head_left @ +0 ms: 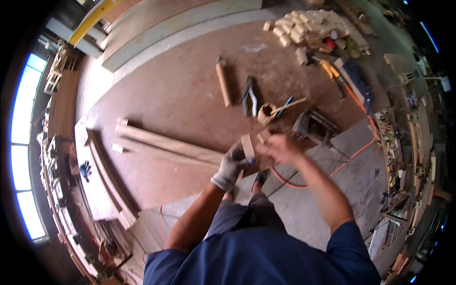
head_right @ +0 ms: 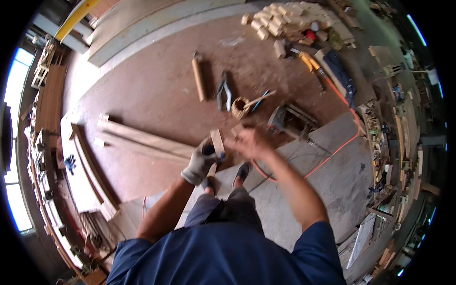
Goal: The person uses a nail gun to fasten small wooden blocks to long wooden planks on a workbench. They repeatedly measure and mark the wood with a ruler and pencil before nailing. After assembling several frames, the person carries them to a nearby rack and stacks them.
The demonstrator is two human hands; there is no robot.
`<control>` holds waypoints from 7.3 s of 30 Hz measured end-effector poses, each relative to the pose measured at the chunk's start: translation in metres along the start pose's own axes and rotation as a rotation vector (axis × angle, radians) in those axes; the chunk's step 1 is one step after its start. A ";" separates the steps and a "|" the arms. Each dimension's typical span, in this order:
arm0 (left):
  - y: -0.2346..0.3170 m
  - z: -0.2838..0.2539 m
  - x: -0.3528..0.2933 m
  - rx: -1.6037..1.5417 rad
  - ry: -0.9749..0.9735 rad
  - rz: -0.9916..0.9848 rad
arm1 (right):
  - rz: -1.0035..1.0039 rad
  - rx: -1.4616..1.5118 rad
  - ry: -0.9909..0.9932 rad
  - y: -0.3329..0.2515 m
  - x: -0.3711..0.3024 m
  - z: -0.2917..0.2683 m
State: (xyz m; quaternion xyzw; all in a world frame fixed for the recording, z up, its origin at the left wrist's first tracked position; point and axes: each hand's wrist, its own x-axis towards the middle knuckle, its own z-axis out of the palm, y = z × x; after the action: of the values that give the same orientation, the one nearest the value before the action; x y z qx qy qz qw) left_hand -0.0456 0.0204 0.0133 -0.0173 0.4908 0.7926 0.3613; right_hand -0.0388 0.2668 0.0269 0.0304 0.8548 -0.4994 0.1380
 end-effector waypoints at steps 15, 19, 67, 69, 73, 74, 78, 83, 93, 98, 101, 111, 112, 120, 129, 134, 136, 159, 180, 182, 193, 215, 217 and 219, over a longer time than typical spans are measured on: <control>0.004 -0.056 0.029 1.658 0.476 0.508 | 0.347 -0.342 0.532 0.073 0.037 -0.186; 0.001 -0.048 0.036 1.671 0.493 0.459 | 0.448 -0.534 0.496 0.126 0.110 -0.215; 0.024 0.081 0.003 -0.016 -0.274 0.078 | 0.157 1.580 0.197 -0.028 -0.121 0.029; 0.028 0.078 -0.003 -0.054 -0.158 0.026 | 0.184 1.574 0.142 -0.028 -0.113 0.039; 0.024 0.060 -0.002 -0.054 0.011 0.017 | 0.362 0.822 0.273 -0.004 -0.078 0.009; 0.022 0.053 0.001 -0.082 0.048 -0.023 | 0.326 0.718 0.335 0.006 -0.062 -0.006; 0.015 0.030 0.010 -0.165 0.122 -0.051 | 0.228 0.535 0.563 0.014 0.000 -0.057; 0.015 0.010 0.021 -0.265 0.207 -0.131 | 0.201 0.300 0.502 0.005 0.055 -0.083; -0.001 -0.011 0.042 -0.451 0.088 -0.124 | -0.311 -0.175 0.424 0.015 0.068 -0.074; -0.004 -0.002 0.049 -0.518 0.104 -0.143 | -0.042 0.171 0.375 0.021 0.069 -0.060; -0.013 -0.006 0.055 -0.605 0.102 -0.171 | 0.035 0.339 0.559 0.008 0.057 -0.070; -0.013 -0.001 0.074 -0.743 0.078 -0.197 | 0.153 0.595 0.639 0.006 0.033 -0.072; -0.011 -0.001 0.074 -0.746 0.074 -0.186 | 0.169 0.621 0.599 0.007 0.033 -0.071; -0.008 0.002 0.078 -0.748 0.011 -0.164 | 0.197 0.691 0.642 0.015 0.022 -0.080; -0.015 -0.002 0.083 -0.728 -0.015 -0.170 | 0.205 0.885 0.652 0.030 0.011 -0.091; -0.014 0.001 0.083 -0.701 -0.035 -0.168 | 0.126 0.960 0.538 0.007 -0.011 -0.090; -0.015 0.001 0.083 -0.730 -0.067 -0.176 | 0.089 0.877 0.518 -0.017 -0.019 -0.081; 0.005 0.013 0.065 -0.707 -0.141 -0.191 | -0.145 0.562 0.534 -0.038 -0.043 -0.056; 0.006 0.014 0.058 -0.606 -0.187 -0.149 | -0.234 0.487 0.606 -0.047 -0.053 -0.055; 0.005 0.013 0.058 -0.621 -0.204 -0.147 | -0.259 0.427 0.596 -0.047 -0.059 -0.057; -0.002 0.001 0.062 -0.636 -0.120 -0.134 | -0.221 0.415 0.409 -0.071 -0.083 -0.063; 0.000 -0.014 0.055 -0.683 -0.034 -0.189 | 0.132 0.563 0.661 -0.010 0.019 -0.086; -0.002 -0.012 0.058 -0.689 -0.071 -0.169 | 0.177 0.653 0.656 0.000 0.013 -0.088; -0.002 -0.010 0.061 -0.691 -0.097 -0.165 | 0.250 0.787 0.691 0.018 0.006 -0.096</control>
State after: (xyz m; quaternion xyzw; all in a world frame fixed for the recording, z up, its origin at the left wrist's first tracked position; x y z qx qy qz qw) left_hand -0.0925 0.0465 -0.0171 -0.1406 0.1730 0.8799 0.4196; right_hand -0.0611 0.3578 0.0548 0.3439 0.5883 -0.7228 -0.1147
